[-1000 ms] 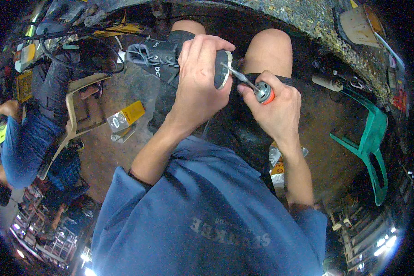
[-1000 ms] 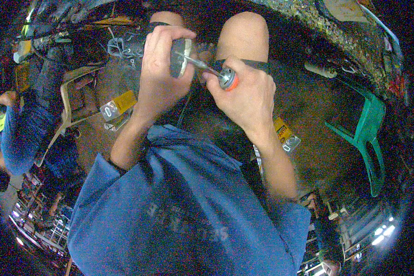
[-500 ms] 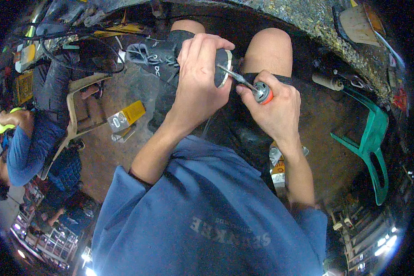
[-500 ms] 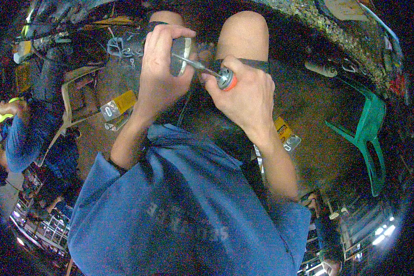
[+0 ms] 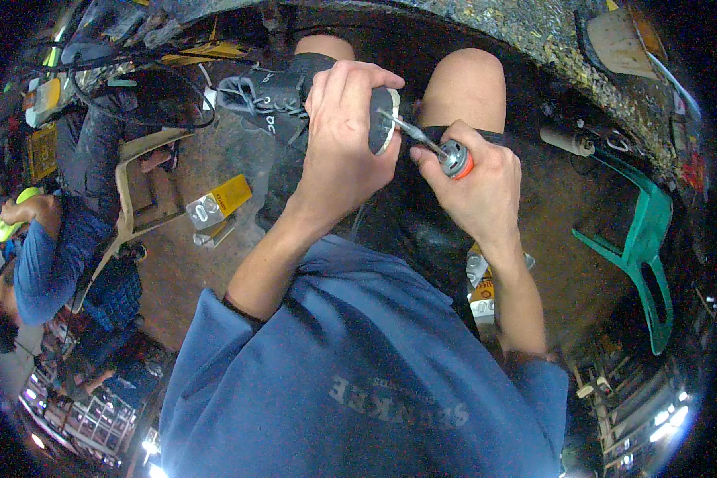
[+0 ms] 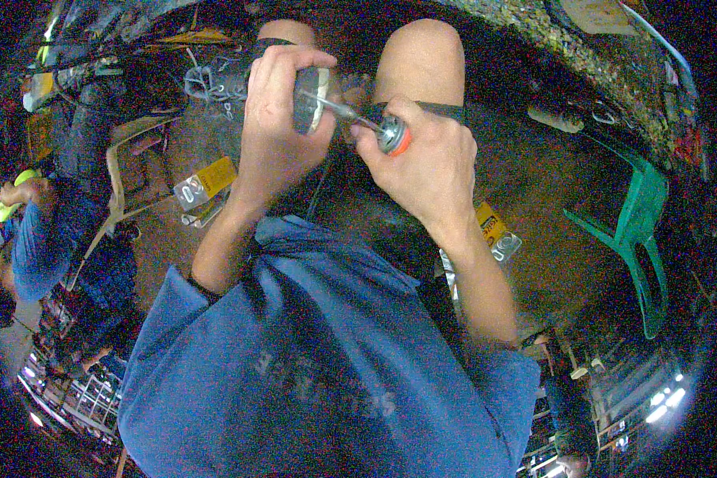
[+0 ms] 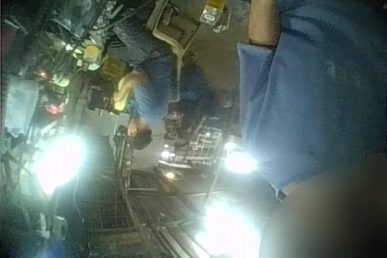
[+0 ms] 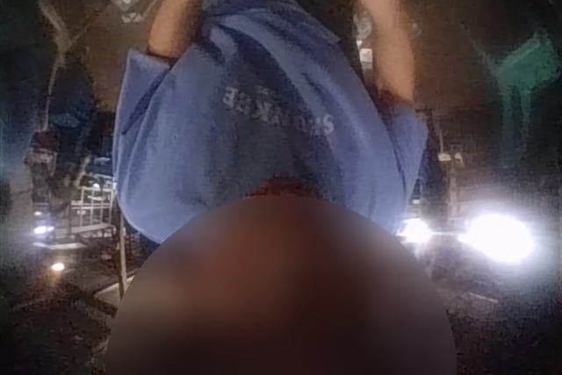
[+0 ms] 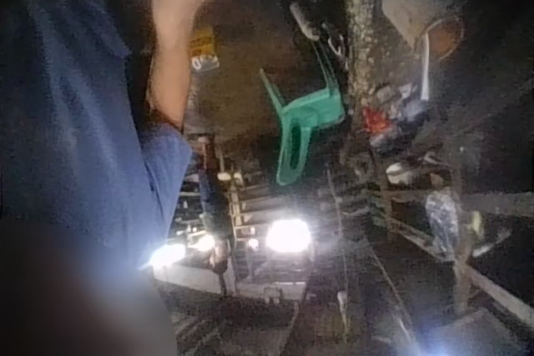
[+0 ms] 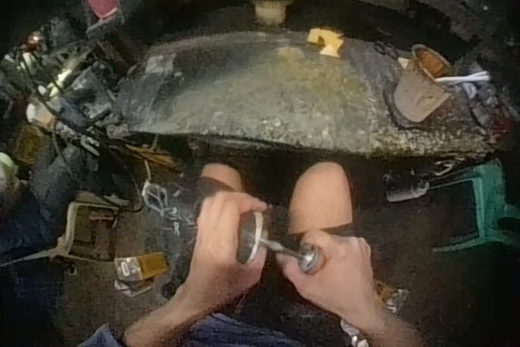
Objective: The person sits on the floor and uses a red-handled tool to scrape and clean the sole of a sneaker. They repeatedly rotate the shoe to access different areas of the sole and continue scraping along the tread and edges throughout the clip.
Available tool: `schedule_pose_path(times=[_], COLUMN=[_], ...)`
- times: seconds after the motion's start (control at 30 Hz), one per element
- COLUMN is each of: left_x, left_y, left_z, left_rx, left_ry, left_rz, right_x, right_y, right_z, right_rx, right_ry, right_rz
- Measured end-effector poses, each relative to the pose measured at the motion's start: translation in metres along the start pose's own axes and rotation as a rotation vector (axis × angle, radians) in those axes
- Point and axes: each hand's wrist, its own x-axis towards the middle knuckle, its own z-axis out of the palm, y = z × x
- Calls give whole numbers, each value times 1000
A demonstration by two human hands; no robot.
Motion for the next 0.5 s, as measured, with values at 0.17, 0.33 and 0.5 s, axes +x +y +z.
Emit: schedule_pose_path(times=[0.17,0.33,0.5], left_x=[0,-1,0], left_y=[1,1,0], left_z=[-2,-2,-2], left_rx=[-2,-11,-17], left_ry=[-1,10,14], left_rz=[-4,4,11], right_x=[3,4,6], right_y=[1,0,0], right_z=[1,1,0], right_rx=[25,-12,31], right_ry=[19,18,-20], right_rz=[-15,-10,24])
